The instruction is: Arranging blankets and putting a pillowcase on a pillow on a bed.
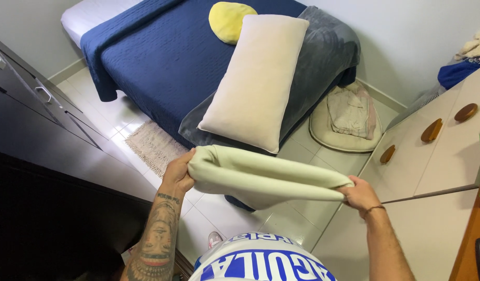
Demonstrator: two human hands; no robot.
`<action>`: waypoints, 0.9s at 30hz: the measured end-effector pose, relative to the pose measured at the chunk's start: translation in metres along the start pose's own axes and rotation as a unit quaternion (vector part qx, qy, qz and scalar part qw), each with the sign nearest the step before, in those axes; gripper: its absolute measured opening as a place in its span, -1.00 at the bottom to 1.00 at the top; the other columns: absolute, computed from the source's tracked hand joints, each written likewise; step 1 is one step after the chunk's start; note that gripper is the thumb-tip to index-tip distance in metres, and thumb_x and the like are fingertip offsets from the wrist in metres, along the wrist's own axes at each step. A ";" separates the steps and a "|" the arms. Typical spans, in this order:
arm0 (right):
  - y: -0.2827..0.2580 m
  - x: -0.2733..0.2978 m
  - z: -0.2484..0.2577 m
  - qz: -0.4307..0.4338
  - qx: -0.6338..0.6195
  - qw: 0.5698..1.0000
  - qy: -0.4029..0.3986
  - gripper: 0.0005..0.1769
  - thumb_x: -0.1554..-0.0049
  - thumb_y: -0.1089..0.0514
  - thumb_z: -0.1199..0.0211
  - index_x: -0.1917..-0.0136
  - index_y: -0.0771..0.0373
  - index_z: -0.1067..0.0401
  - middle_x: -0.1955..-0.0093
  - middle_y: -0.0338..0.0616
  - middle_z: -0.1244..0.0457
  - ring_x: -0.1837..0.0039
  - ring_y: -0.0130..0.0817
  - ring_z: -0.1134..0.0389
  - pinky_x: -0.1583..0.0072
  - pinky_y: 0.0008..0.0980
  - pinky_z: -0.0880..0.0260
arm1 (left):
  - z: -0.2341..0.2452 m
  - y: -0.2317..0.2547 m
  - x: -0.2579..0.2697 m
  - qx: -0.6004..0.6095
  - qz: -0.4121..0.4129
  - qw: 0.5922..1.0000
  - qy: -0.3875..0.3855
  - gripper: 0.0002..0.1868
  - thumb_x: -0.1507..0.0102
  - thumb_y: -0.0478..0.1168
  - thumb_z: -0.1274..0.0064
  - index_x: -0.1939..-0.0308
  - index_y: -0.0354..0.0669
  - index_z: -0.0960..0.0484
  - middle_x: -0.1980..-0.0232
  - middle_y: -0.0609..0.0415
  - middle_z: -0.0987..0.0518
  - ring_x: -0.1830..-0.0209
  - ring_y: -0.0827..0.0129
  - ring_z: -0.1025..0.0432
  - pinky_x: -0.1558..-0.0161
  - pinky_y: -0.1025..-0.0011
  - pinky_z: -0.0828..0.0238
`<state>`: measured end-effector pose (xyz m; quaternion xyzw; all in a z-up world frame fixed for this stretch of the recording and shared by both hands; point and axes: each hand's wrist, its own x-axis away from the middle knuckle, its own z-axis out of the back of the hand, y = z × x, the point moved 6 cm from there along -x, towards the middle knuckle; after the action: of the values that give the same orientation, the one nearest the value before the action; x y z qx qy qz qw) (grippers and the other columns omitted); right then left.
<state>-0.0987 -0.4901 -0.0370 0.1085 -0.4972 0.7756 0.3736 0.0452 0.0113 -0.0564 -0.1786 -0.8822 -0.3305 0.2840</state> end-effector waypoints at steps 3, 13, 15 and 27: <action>-0.001 0.006 -0.014 -0.044 -0.081 0.996 -0.001 -0.65 -0.11 0.30 -0.30 -0.19 0.28 -0.50 0.01 -0.07 -0.35 0.06 -0.33 -0.36 0.04 -0.33 -0.45 | -0.009 0.004 0.011 0.028 -0.031 0.999 -0.013 -0.62 -0.34 -0.25 -0.01 -0.13 -0.52 -0.49 -0.04 -0.22 -0.57 0.07 0.18 -0.56 -0.02 0.25 -0.61; -0.003 0.020 -0.018 0.017 -0.405 0.914 -0.036 -0.50 -0.25 0.13 -0.19 -0.42 0.33 -0.29 -0.15 -0.01 -0.30 -0.03 -0.33 -0.35 0.03 -0.32 -0.42 | 0.023 0.014 0.030 -0.002 -0.052 0.993 0.109 -0.59 -0.37 -0.16 0.04 -0.13 -0.49 -0.50 -0.03 -0.18 -0.61 0.05 0.13 -0.59 -0.06 0.18 -0.59; -0.014 0.039 -0.019 -0.042 -0.471 0.881 -0.034 -0.52 -0.30 0.01 -0.10 -0.35 0.38 -0.29 -0.19 -0.02 -0.29 -0.11 -0.29 -0.38 -0.09 -0.24 -0.52 | 0.028 0.005 0.019 -0.068 -0.022 0.997 0.022 -0.54 -0.34 -0.11 0.00 -0.12 -0.50 -0.53 -0.02 -0.16 -0.63 0.08 0.16 -0.58 -0.06 0.17 -0.54; -0.025 0.060 0.008 -0.043 -0.363 0.931 0.015 -0.31 -0.35 -0.22 0.01 -0.28 0.53 -0.28 -0.13 0.14 -0.28 -0.07 -0.13 -0.39 -0.12 -0.10 -0.46 | 0.005 0.013 0.067 -0.493 -0.147 0.853 0.085 -0.53 0.04 -0.42 -0.24 0.02 -0.27 -0.69 0.20 -0.08 -0.71 0.25 0.25 -0.59 0.14 0.35 -0.49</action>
<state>-0.1250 -0.4630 0.0158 -0.0251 -0.7340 0.5265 0.4283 -0.0018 0.0325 -0.0117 -0.1350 -0.5916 -0.7740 0.1809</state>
